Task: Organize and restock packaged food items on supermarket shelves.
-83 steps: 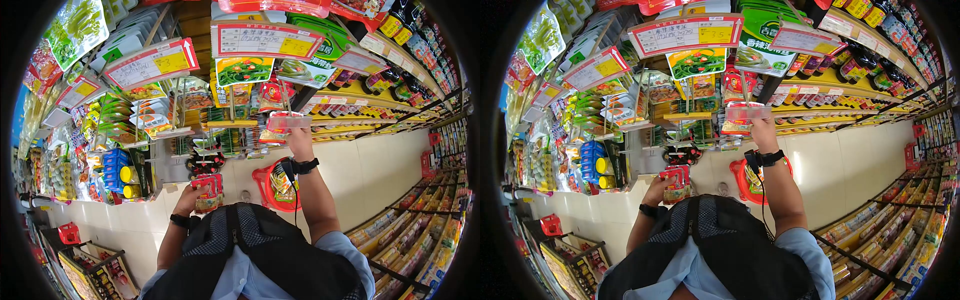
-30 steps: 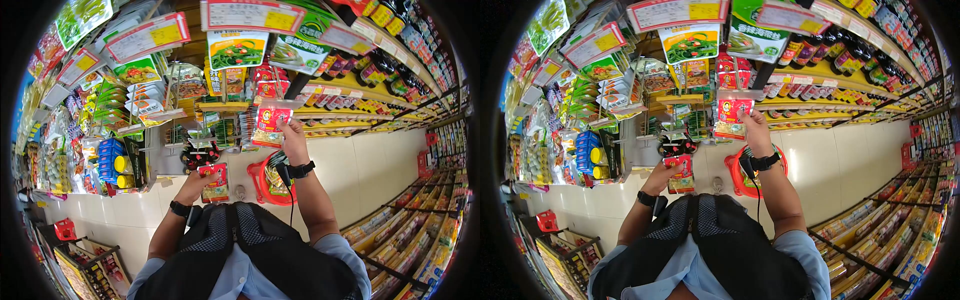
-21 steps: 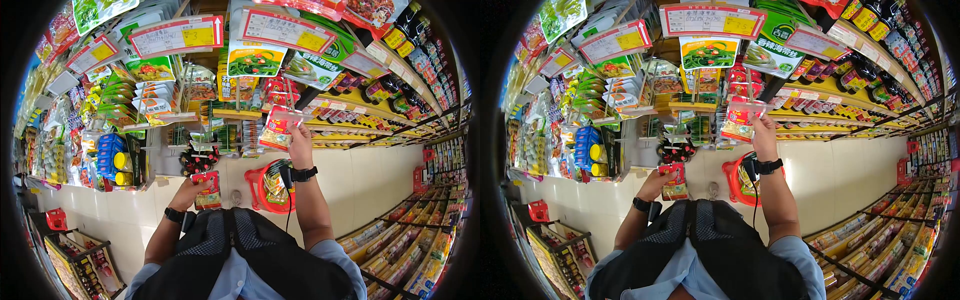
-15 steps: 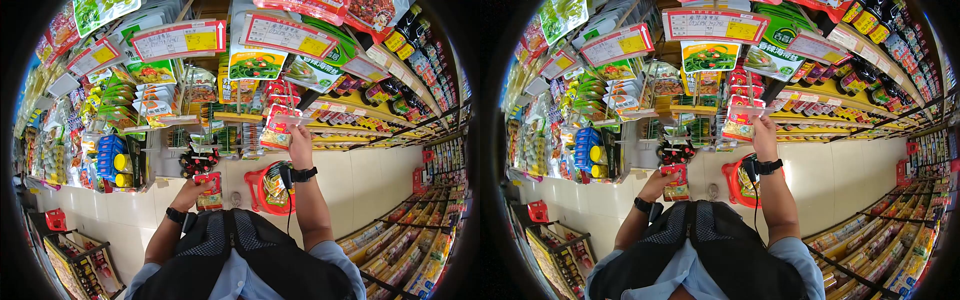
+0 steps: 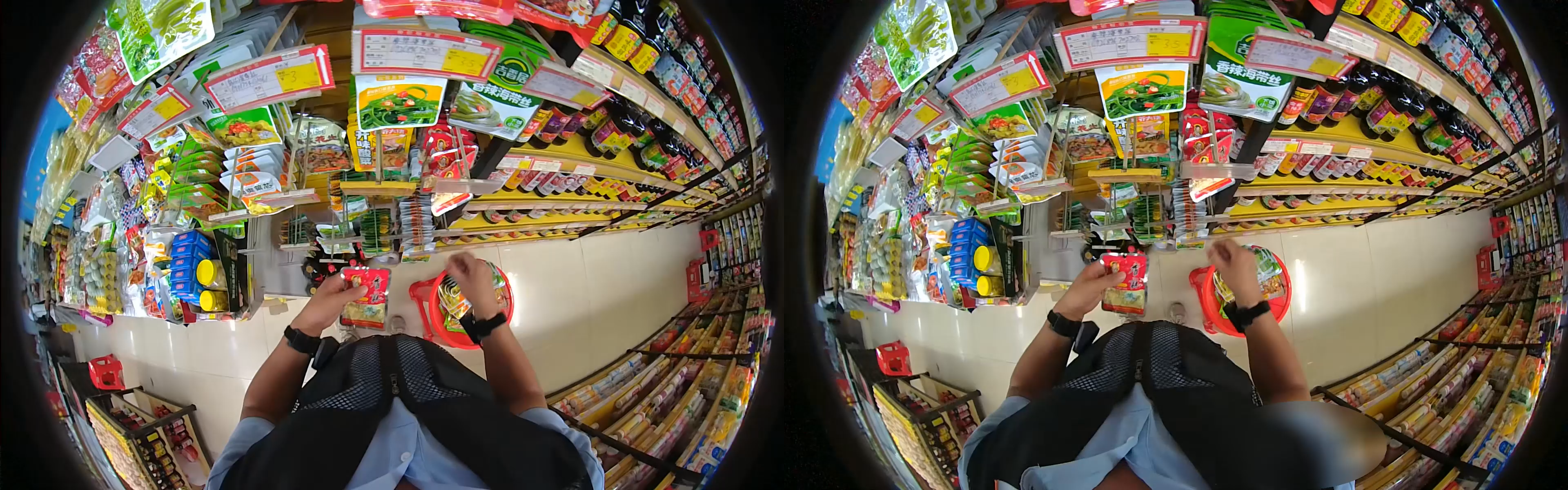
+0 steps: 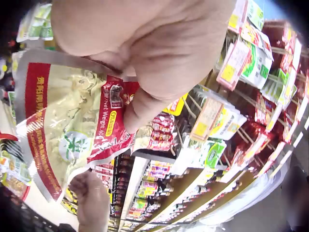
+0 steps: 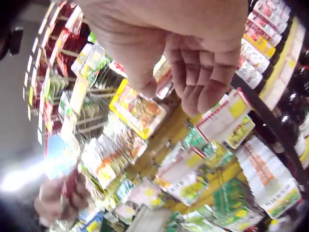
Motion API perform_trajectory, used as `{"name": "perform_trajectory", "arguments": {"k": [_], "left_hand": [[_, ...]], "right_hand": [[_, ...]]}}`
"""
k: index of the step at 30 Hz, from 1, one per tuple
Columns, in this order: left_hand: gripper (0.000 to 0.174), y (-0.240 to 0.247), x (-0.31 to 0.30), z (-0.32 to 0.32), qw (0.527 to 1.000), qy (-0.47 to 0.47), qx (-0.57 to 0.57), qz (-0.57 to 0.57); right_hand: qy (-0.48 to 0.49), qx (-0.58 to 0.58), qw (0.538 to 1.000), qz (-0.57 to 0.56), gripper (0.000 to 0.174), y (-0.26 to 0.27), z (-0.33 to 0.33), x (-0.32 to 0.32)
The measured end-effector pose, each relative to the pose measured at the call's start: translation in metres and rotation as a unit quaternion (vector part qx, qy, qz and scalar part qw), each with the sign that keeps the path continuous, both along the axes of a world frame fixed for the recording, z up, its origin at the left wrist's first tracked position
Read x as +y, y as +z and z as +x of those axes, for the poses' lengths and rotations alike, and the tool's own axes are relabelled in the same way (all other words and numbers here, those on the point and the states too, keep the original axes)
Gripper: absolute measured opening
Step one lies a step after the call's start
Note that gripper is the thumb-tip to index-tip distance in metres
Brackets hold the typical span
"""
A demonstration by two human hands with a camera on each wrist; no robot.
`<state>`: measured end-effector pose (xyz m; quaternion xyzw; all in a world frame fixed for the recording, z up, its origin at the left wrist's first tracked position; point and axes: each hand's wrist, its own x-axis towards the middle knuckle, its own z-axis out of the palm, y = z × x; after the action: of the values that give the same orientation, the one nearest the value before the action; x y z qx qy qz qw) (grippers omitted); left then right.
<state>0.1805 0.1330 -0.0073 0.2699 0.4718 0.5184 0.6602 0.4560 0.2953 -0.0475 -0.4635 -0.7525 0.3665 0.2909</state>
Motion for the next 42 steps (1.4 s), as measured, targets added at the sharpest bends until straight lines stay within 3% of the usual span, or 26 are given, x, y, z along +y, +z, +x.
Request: {"name": "perform_trajectory", "arguments": {"k": [4, 7, 11, 12, 14, 16, 20, 24, 27, 32, 42], "left_hand": [[0.028, 0.026, 0.051, 0.021, 0.998, -0.048, 0.047, 0.018], [0.029, 0.057, 0.102, 0.043, 0.998, -0.058, 0.019, 0.024], [0.029, 0.045, 0.167, 0.061, 0.993, -0.014, -0.011, 0.115], [0.028, 0.046, 0.175, 0.062, 0.992, -0.022, 0.027, 0.120], [0.028, 0.046, 0.179, 0.068, 0.991, 0.001, -0.016, 0.137], [0.024, 0.056, 0.180, 0.071, 0.987, 0.012, -0.085, 0.138], [0.026, 0.051, 0.189, 0.063, 0.988, 0.051, -0.065, 0.128], [0.019, 0.050, 0.189, 0.067, 0.985, 0.088, 0.039, 0.143], [0.017, 0.042, 0.195, 0.066, 0.982, 0.066, 0.052, 0.168], [0.016, 0.034, 0.197, 0.072, 0.985, 0.083, -0.032, 0.146], [0.024, 0.040, 0.193, 0.073, 0.987, 0.072, -0.079, 0.121]], "right_hand": [[0.099, -0.163, 0.982, 0.003, 0.026, -0.025, 0.035, -0.043], [0.123, -0.164, 0.978, -0.046, 0.031, -0.062, 0.062, -0.059], [0.100, -0.166, 0.976, -0.103, 0.038, -0.074, 0.089, -0.071], [0.101, -0.173, 0.976, -0.082, 0.036, -0.080, 0.096, -0.073], [0.100, -0.187, 0.976, -0.038, 0.034, -0.094, 0.109, -0.074], [0.087, -0.204, 0.971, -0.089, 0.036, -0.093, 0.116, -0.077], [0.094, -0.231, 0.958, -0.140, 0.040, -0.094, 0.121, -0.080], [0.112, -0.220, 0.962, -0.120, 0.040, -0.111, 0.118, -0.074], [0.136, -0.197, 0.965, -0.110, 0.038, -0.116, 0.112, -0.065], [0.154, -0.199, 0.960, -0.121, 0.040, -0.119, 0.101, -0.050], [0.144, -0.207, 0.957, -0.142, 0.038, -0.129, 0.094, -0.047]]}}
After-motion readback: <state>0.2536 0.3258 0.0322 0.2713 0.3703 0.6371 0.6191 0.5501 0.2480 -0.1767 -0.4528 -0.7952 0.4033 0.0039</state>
